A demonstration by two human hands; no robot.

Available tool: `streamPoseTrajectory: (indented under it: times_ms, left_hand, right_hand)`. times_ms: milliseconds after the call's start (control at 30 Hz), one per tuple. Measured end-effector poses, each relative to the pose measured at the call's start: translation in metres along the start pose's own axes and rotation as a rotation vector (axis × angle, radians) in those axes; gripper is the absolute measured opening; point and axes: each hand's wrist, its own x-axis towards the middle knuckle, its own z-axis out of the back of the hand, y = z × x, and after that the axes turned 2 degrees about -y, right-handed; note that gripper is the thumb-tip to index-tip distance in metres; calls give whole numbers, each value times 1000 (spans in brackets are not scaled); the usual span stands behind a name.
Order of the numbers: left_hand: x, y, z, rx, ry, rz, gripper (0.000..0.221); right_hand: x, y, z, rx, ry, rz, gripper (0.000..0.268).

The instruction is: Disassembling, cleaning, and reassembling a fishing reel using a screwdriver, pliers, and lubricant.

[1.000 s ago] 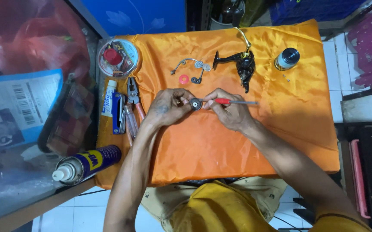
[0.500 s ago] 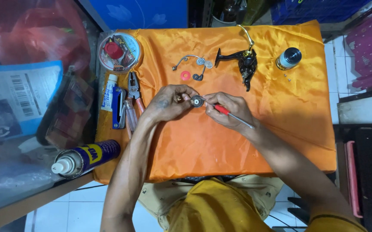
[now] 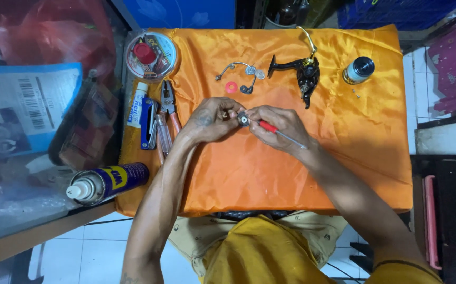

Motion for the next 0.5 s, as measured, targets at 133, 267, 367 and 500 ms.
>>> streamPoseTrajectory:
  times_ms: [133, 267, 367, 500]
  left_hand:
    - [0, -9, 2, -17, 10, 19, 20]
    - [-2, -11, 2, -12, 8, 23, 20]
    - [-1, -4, 0, -38, -5, 9, 21]
    - [9, 10, -6, -182, -73, 38, 21]
  right_hand:
    - [-7, -1, 9, -67, -21, -34, 10]
    - [-7, -1, 7, -81, -13, -38, 8]
    - [-6, 5, 7, -105, -19, -35, 9]
    - [-26, -12, 5, -103, -48, -83, 11]
